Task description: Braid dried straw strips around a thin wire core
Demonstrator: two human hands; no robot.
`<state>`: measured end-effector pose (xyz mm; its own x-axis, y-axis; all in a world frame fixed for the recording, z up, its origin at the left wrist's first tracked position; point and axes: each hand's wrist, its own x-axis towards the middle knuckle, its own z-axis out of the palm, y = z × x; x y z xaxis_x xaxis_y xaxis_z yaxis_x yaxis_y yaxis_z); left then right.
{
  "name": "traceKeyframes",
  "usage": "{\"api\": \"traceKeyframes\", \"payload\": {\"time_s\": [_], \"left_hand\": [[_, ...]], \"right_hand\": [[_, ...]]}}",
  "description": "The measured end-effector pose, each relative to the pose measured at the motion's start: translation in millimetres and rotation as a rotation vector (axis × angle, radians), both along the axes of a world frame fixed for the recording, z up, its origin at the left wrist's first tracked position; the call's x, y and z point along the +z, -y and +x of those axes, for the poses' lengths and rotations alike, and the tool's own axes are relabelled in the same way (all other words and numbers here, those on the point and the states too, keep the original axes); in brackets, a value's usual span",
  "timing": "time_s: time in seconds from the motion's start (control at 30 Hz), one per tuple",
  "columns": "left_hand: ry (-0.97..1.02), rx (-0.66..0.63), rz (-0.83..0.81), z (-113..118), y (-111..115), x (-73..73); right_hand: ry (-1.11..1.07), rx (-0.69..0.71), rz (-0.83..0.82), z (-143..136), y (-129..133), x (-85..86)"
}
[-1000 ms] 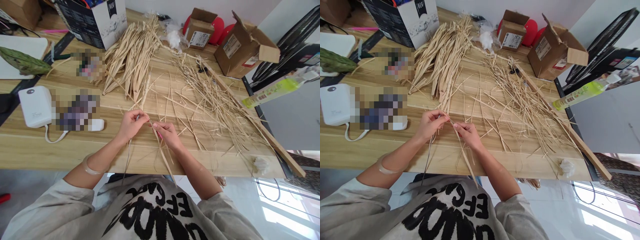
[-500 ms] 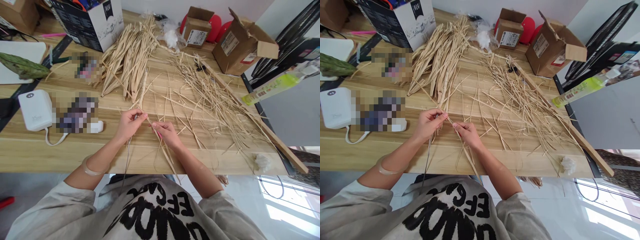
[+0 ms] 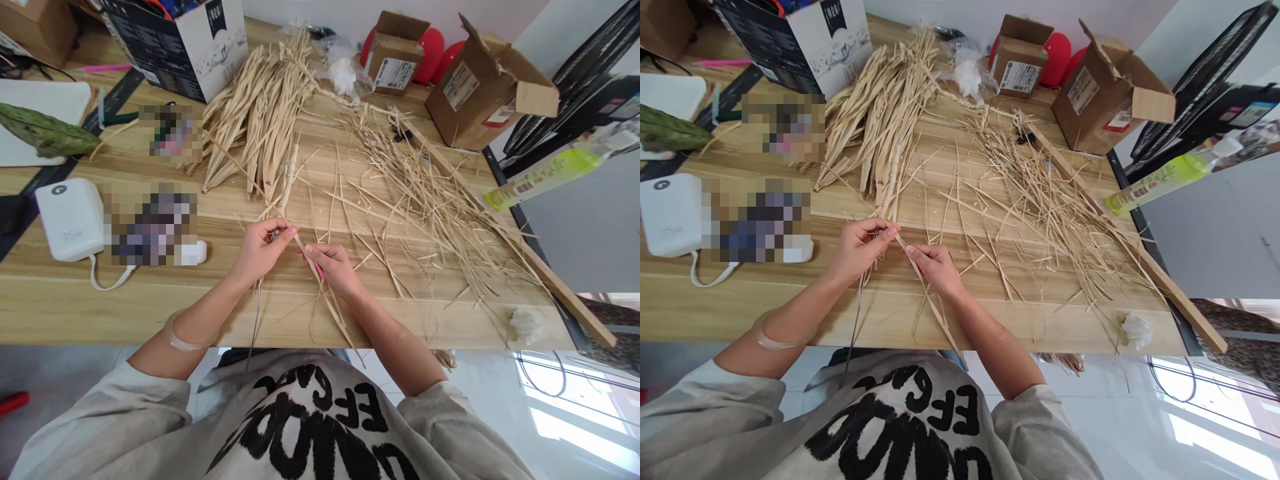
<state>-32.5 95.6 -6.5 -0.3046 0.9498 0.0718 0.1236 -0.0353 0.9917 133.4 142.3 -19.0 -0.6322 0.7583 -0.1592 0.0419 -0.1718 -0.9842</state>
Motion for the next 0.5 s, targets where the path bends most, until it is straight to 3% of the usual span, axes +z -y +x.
{"api": "traceKeyframes", "payload": {"time_s": [0.5], "left_hand": [[0.007,-0.001,-0.007,0.7,0.2,2.8]], "right_hand": [[0.013,0.002,0.037,0.0,1.5,2.2]]}}
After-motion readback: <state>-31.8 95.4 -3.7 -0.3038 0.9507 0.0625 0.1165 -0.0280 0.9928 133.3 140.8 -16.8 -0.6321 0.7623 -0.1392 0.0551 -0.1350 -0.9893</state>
